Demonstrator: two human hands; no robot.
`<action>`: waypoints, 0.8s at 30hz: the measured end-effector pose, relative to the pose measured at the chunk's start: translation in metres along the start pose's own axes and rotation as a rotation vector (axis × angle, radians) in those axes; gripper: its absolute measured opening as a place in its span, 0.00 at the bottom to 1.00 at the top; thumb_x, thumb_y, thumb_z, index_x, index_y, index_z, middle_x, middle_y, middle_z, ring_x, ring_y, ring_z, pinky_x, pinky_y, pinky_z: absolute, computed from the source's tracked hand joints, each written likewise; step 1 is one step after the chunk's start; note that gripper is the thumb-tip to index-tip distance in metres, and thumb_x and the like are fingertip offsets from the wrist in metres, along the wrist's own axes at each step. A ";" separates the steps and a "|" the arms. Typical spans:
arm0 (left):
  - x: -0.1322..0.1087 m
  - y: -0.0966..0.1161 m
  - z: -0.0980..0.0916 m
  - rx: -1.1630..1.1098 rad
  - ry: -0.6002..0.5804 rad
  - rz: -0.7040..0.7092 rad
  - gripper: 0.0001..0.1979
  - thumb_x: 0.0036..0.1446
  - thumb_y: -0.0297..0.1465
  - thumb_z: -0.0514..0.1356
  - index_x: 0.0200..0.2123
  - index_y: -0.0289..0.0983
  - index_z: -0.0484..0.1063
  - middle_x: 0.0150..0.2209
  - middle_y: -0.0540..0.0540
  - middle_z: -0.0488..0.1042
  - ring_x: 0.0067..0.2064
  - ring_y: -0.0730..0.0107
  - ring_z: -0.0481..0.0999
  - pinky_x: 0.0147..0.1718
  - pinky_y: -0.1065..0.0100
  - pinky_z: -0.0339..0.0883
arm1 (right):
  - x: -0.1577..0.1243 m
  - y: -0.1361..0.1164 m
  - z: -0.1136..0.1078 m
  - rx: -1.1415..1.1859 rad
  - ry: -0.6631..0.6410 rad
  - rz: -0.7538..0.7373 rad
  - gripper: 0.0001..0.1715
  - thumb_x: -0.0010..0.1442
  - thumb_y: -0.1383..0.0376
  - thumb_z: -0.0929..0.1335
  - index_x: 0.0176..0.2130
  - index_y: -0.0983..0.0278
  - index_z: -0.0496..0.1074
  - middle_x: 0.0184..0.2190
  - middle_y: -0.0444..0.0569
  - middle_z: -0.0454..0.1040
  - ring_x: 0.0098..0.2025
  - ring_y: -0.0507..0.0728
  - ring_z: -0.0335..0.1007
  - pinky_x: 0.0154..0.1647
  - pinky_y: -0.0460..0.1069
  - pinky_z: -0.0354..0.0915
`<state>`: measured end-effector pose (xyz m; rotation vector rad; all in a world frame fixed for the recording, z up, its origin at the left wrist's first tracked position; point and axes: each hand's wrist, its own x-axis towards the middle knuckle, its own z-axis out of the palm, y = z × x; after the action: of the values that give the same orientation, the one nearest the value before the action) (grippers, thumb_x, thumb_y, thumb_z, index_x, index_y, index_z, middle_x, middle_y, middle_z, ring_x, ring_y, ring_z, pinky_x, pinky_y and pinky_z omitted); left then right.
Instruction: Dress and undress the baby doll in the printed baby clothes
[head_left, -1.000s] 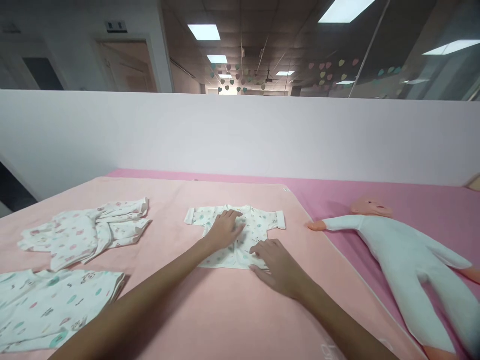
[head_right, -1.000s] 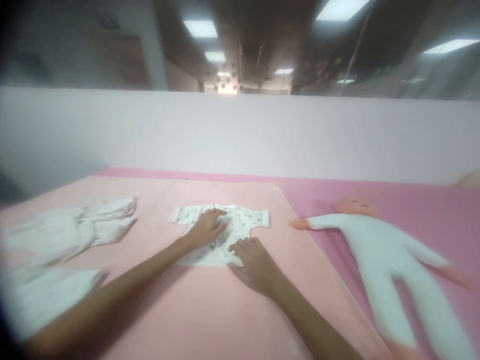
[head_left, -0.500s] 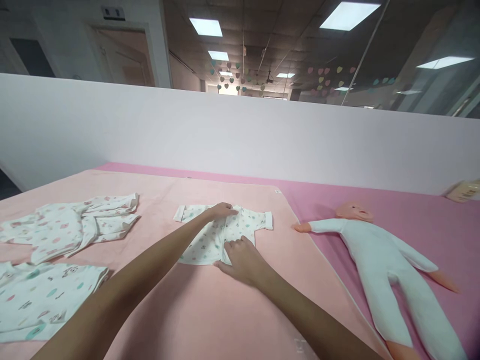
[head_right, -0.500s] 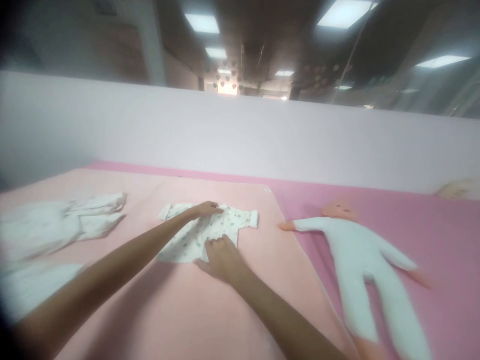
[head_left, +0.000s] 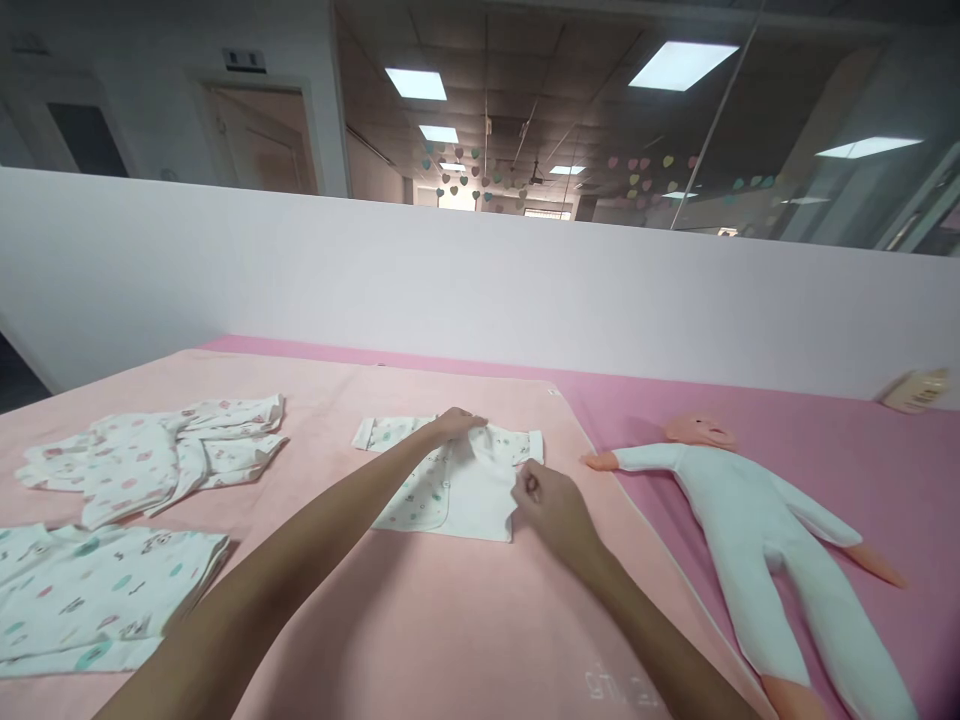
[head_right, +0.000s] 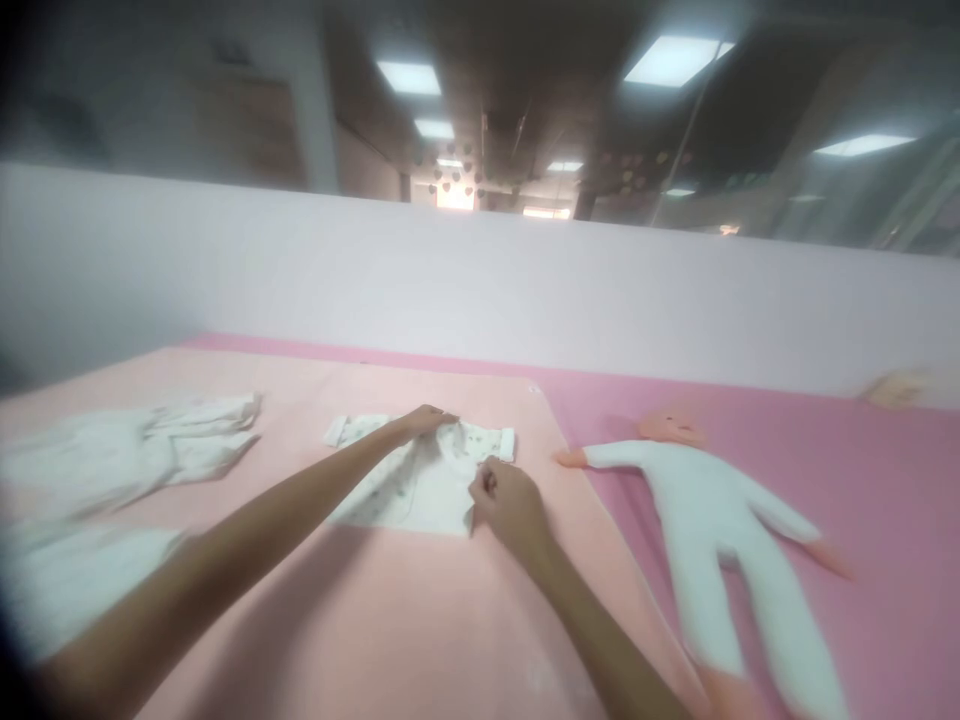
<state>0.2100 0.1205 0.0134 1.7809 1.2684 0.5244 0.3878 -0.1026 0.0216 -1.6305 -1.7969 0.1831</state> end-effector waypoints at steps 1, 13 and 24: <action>0.002 0.003 0.005 -0.010 -0.005 0.015 0.30 0.55 0.58 0.64 0.38 0.35 0.80 0.45 0.38 0.82 0.46 0.55 0.79 0.42 0.65 0.70 | -0.002 0.009 -0.008 0.002 0.043 0.062 0.15 0.66 0.62 0.64 0.29 0.59 0.56 0.23 0.39 0.62 0.27 0.52 0.58 0.30 0.48 0.50; -0.006 -0.018 0.046 0.594 0.151 0.606 0.23 0.72 0.42 0.52 0.64 0.46 0.73 0.70 0.43 0.68 0.71 0.51 0.63 0.71 0.39 0.47 | -0.023 0.039 -0.014 -0.082 0.057 0.032 0.04 0.65 0.61 0.66 0.37 0.59 0.67 0.35 0.47 0.74 0.37 0.59 0.69 0.38 0.52 0.66; 0.004 -0.045 0.062 0.785 0.142 0.545 0.32 0.77 0.45 0.40 0.77 0.40 0.53 0.78 0.42 0.51 0.79 0.56 0.51 0.75 0.48 0.47 | -0.031 0.016 -0.003 -0.082 -0.558 -0.175 0.35 0.79 0.47 0.55 0.79 0.47 0.47 0.79 0.38 0.46 0.81 0.61 0.36 0.80 0.64 0.42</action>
<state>0.2332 0.1045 -0.0577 2.8314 1.1529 0.4839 0.4015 -0.1286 0.0033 -1.5647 -2.3794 0.5330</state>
